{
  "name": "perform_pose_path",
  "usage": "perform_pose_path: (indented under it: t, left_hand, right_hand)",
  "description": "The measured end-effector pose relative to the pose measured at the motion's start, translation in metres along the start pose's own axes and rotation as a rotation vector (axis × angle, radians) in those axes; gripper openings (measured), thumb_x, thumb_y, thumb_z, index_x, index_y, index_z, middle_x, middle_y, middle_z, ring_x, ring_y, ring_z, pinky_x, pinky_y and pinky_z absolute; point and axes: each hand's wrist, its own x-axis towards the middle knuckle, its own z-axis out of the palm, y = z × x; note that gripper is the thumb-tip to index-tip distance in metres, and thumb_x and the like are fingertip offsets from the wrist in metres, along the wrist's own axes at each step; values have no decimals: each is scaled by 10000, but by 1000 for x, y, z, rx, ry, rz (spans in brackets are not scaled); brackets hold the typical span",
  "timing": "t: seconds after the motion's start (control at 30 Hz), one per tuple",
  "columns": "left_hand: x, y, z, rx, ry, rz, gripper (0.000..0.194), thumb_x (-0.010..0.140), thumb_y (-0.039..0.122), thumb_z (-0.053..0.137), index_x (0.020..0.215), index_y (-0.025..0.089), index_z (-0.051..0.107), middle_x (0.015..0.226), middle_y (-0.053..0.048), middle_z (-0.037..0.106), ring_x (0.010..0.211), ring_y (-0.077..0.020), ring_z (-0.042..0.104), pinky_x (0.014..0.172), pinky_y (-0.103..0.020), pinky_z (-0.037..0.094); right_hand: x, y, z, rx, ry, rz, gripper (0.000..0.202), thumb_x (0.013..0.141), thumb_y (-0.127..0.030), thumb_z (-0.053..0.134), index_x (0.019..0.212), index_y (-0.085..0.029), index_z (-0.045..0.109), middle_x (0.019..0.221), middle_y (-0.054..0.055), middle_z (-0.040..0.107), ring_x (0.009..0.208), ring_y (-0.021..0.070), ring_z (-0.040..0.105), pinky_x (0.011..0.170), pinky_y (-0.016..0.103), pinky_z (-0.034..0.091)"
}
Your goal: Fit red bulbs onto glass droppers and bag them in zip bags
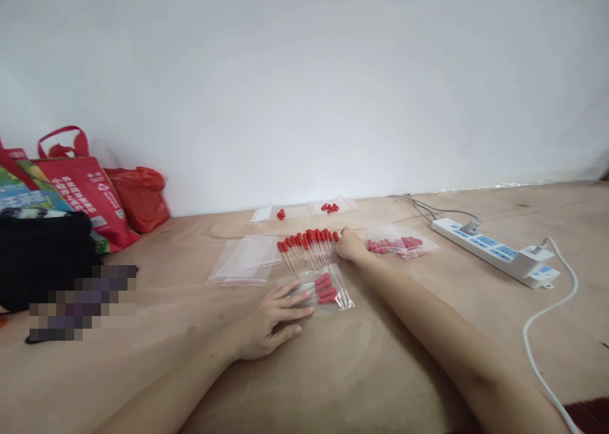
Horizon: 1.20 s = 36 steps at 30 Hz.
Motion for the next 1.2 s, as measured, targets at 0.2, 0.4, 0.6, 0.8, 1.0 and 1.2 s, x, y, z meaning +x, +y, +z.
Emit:
perform_pose_path:
  t: [0.2,0.4,0.6,0.8,1.0,1.2]
  left_hand:
    - [0,0,1,-15,36,22,392,858,334,418,1249,334,390,1327,15,393,1270,-243,223,1022,-489,178]
    - [1,3,-1,-7,43,-15,477,845,347,427,1303,295,308,1340,-15,371,1254,-246,251,1021,-471,213]
    - [2,2,0,-18,26,-28,492,843,369,424,1311,299,288,1354,-4,349,1268,-261,213,1021,-493,191]
    - [2,3,-2,12,1,-49,488,846,375,412,1311,286,293,1358,-4,342,1269,-257,214,1024,-490,190]
    - [3,2,-1,41,3,-23,468,855,373,401,1305,298,300,1378,9,301,1273,-243,214,1034,-477,173]
    - [2,3,-2,58,-4,-21,466,860,375,391,1309,319,279,1383,25,284,1278,-237,202,1032,-480,177]
  right_hand:
    - [3,-4,-2,14,-17,1,301,642,-125,538,938,-114,487,798,169,594,820,292,572,686,378,424]
    - [-27,12,-31,363,-38,-125,591,706,-194,438,1247,-130,208,649,-17,509,491,138,521,517,277,440]
    - [-69,22,-25,797,27,-94,687,693,-312,480,1244,-219,79,673,-76,425,404,88,489,402,238,441]
    - [-78,17,-8,958,21,-20,502,711,-367,489,1091,-226,191,642,-83,438,460,98,531,459,254,484]
    - [-89,15,-12,983,-28,-5,429,703,-370,505,995,-234,222,596,-100,465,431,88,520,431,230,460]
    - [-94,12,-17,1063,-27,15,441,667,-382,553,947,-231,247,565,-108,495,452,99,548,473,250,476]
